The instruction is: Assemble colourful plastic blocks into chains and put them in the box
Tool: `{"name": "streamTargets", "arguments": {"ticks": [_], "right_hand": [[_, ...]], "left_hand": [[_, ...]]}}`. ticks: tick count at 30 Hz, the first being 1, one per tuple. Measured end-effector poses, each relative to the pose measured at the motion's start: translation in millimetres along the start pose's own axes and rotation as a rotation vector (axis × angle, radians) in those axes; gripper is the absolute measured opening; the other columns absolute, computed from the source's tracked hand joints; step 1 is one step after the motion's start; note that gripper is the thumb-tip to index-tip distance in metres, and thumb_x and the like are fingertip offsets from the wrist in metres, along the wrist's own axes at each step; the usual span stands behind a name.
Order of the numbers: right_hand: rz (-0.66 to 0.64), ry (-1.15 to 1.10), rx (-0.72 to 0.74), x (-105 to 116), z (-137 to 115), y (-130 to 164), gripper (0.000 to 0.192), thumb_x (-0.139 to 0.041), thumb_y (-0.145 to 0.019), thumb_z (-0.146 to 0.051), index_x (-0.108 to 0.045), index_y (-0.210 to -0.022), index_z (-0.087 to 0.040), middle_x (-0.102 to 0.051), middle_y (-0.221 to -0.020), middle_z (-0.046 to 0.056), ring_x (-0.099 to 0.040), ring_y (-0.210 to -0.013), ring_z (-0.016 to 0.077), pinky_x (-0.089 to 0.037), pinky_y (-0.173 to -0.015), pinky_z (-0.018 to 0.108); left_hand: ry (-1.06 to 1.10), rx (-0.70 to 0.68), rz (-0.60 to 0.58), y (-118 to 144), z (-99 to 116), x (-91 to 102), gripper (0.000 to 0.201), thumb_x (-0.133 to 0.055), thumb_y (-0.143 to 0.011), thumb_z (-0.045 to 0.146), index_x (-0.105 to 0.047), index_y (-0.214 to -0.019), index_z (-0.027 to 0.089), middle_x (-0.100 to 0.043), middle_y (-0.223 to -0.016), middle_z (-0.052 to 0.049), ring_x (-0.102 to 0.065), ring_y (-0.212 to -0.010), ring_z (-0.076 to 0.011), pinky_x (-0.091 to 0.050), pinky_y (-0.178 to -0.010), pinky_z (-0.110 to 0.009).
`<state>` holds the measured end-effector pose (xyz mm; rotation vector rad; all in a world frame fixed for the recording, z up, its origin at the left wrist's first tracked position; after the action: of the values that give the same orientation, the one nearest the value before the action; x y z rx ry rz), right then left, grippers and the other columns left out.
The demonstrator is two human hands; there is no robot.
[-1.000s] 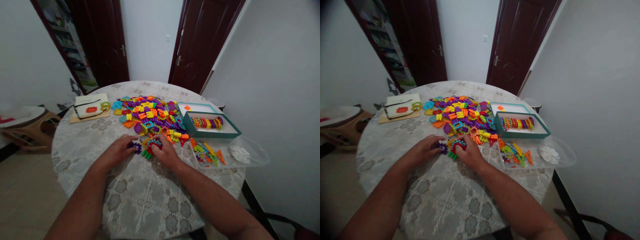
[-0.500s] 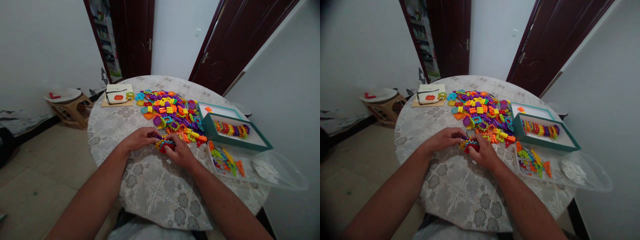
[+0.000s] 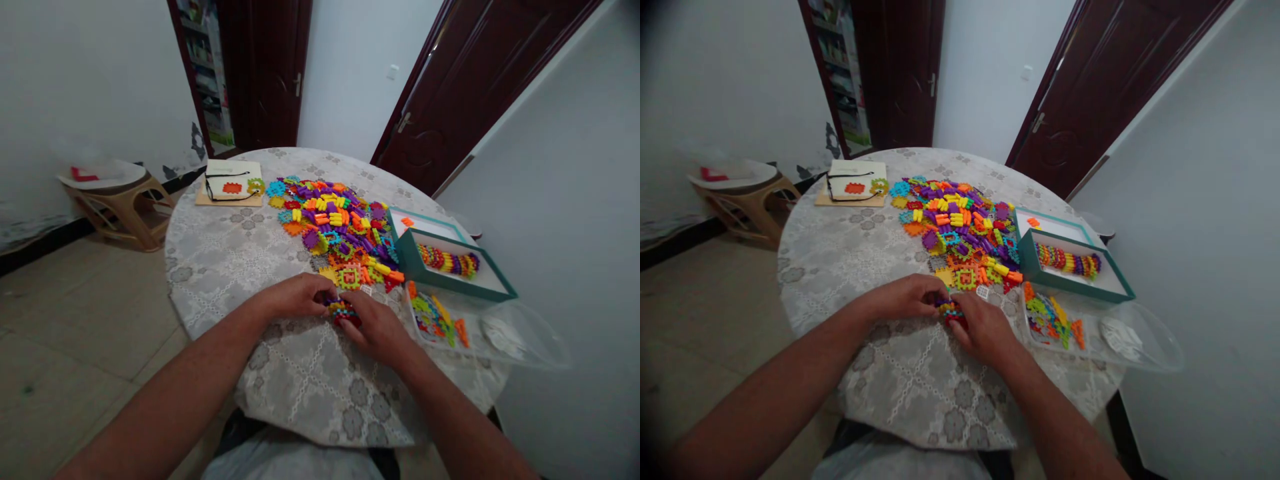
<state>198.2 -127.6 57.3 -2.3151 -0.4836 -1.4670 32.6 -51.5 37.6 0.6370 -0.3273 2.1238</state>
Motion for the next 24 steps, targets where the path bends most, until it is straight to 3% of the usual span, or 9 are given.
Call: {"name": "streamTargets", "arguments": {"ticks": [8, 12, 20, 24], "right_hand": [[0.066, -0.164, -0.112, -10.0, 3.0, 11.3, 0.033, -0.066, -0.098, -0.024, -0.061, -0.131, -0.022, -0.069, -0.121, 0.010, -0.066, -0.109, 0.0250, -0.052, -0.094, 0.038], [0.118, -0.241, -0.107, -10.1, 1.5, 6.6, 0.036, -0.066, -0.094, -0.015, -0.062, -0.129, -0.023, -0.069, -0.120, 0.009, -0.065, -0.109, 0.0235, -0.052, -0.096, 0.037], [0.187, -0.285, -0.088, -6.3, -1.4, 10.4, 0.044, -0.065, -0.093, -0.017, -0.059, -0.136, -0.024, -0.068, -0.129, 0.010, -0.065, -0.116, 0.0247, -0.051, -0.103, 0.041], [0.175, -0.270, -0.072, -7.1, -0.8, 9.8, 0.038, -0.064, -0.097, -0.020, -0.059, -0.134, -0.024, -0.068, -0.126, 0.010, -0.064, -0.115, 0.0247, -0.051, -0.100, 0.040]], "left_hand": [[0.051, 0.078, -0.021, -1.9, -1.6, -4.0, 0.029, -0.076, -0.085, 0.027, -0.072, -0.113, 0.022, -0.072, -0.089, 0.000, -0.065, -0.080, -0.0154, -0.046, -0.073, -0.025], [0.167, 0.056, -0.034, -2.8, 0.0, -6.5, 0.034, -0.073, -0.090, 0.039, -0.070, -0.119, 0.022, -0.075, -0.094, -0.002, -0.067, -0.083, -0.0175, -0.049, -0.074, -0.027], [0.297, 0.100, -0.081, -0.9, 1.6, -3.7, 0.042, -0.074, -0.089, 0.042, -0.067, -0.125, 0.022, -0.074, -0.099, -0.003, -0.067, -0.081, -0.0168, -0.051, -0.073, -0.028], [0.244, 0.104, -0.060, -3.3, -2.1, -5.2, 0.045, -0.076, -0.087, 0.044, -0.068, -0.126, 0.022, -0.074, -0.098, -0.003, -0.067, -0.081, -0.0170, -0.051, -0.072, -0.027]]}}
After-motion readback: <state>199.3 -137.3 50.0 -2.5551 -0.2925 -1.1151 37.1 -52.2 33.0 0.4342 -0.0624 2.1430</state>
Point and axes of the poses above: each hand's wrist, its own y-axis away from the middle knuckle, its own x-axis out of the back of the hand, z = x × y, the point moved 6 cm from there along -y, towards the middle knuckle
